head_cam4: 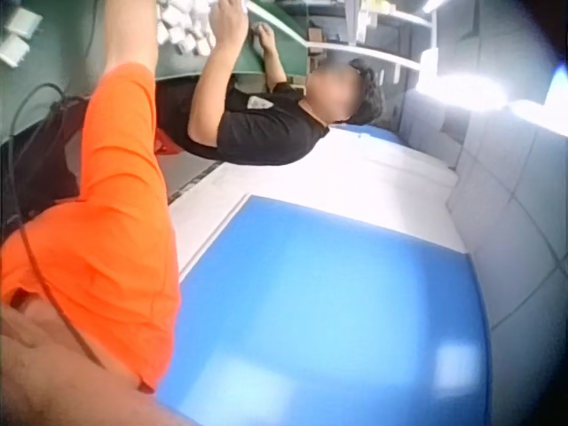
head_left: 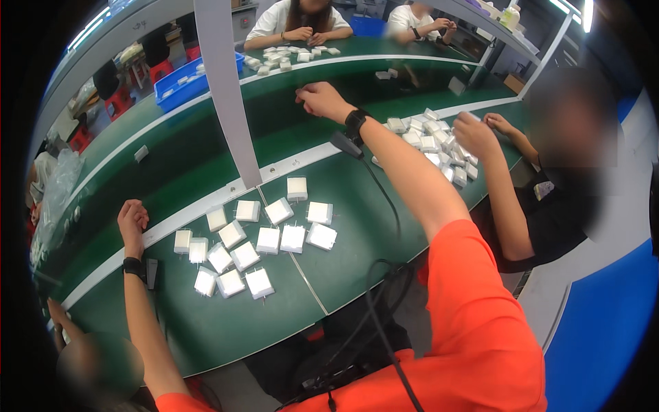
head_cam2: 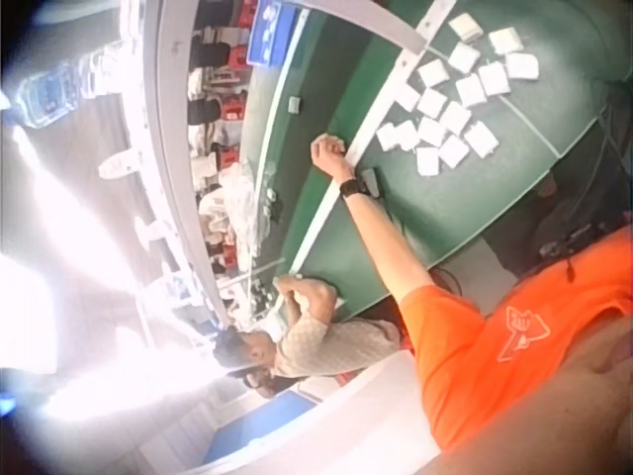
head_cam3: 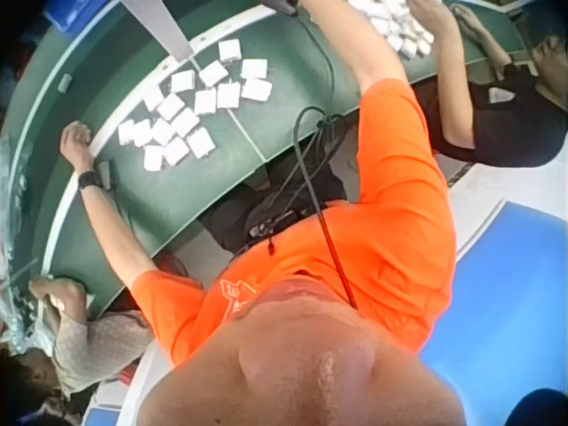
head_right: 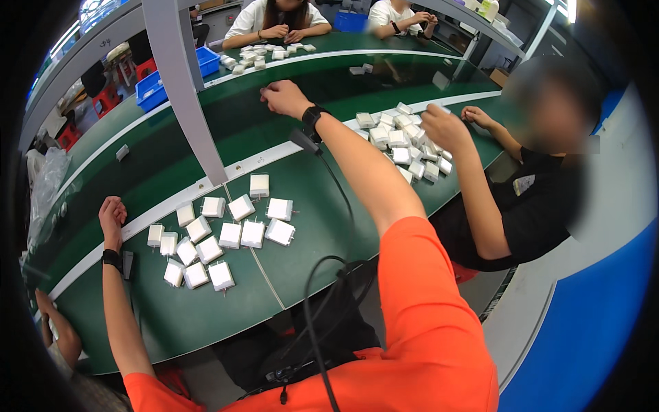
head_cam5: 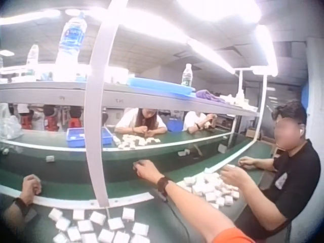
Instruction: Assemble small white electronic components or batteries on a production line.
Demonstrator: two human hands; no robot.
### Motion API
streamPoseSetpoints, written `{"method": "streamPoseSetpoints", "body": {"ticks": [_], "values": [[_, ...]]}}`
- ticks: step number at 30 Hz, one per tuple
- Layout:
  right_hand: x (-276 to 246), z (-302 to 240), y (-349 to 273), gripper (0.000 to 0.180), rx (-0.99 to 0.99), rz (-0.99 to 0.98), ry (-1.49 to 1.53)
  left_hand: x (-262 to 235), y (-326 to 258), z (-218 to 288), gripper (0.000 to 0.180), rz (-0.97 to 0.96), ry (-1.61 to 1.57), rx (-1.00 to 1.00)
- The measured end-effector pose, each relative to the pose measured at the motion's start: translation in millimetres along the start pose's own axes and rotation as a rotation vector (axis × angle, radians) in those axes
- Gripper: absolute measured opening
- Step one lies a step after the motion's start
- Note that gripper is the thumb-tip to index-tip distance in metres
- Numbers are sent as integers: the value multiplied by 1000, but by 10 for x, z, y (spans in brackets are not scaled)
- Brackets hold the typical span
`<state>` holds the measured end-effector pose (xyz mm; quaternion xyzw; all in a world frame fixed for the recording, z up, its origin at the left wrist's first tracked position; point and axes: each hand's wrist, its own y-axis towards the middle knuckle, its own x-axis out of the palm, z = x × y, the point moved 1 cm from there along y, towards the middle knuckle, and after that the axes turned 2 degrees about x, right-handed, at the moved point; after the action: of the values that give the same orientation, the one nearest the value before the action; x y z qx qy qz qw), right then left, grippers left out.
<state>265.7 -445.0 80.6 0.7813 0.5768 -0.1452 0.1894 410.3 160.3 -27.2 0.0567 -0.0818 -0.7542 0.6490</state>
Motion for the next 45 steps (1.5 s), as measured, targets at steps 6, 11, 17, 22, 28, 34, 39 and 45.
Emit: {"method": "streamPoseSetpoints", "body": {"ticks": [6, 11, 17, 22, 28, 34, 39, 45], "values": [[-184, -182, -878, 36, -110, -85, -156, -192, -104, -21, 13, -14, 48, -2], [-1580, 389, -1754, 42, -167, 231, -406, -1, -37, 25, 12, -52, 15, 19], [-2022, 964, -2968, 48, -101, 645, 71, -155, -43, -22, 15, -71, 15, -2], [-1629, 1085, -3396, 44, -107, 600, -84, -178, 7, -106, 13, -92, 79, 15], [-1128, 997, -3318, 37, -163, 469, -404, -229, 85, -168, 13, -115, 134, 42], [-921, 949, -3244, 35, -271, 455, -561, -159, 58, -163, 16, -74, 154, 42], [-406, 820, -3174, 34, -317, 440, -439, -264, 105, -141, 17, -69, 193, 27], [253, 301, -3073, 38, -399, 95, -186, -268, 17, -100, 15, -83, 190, 10]]}}
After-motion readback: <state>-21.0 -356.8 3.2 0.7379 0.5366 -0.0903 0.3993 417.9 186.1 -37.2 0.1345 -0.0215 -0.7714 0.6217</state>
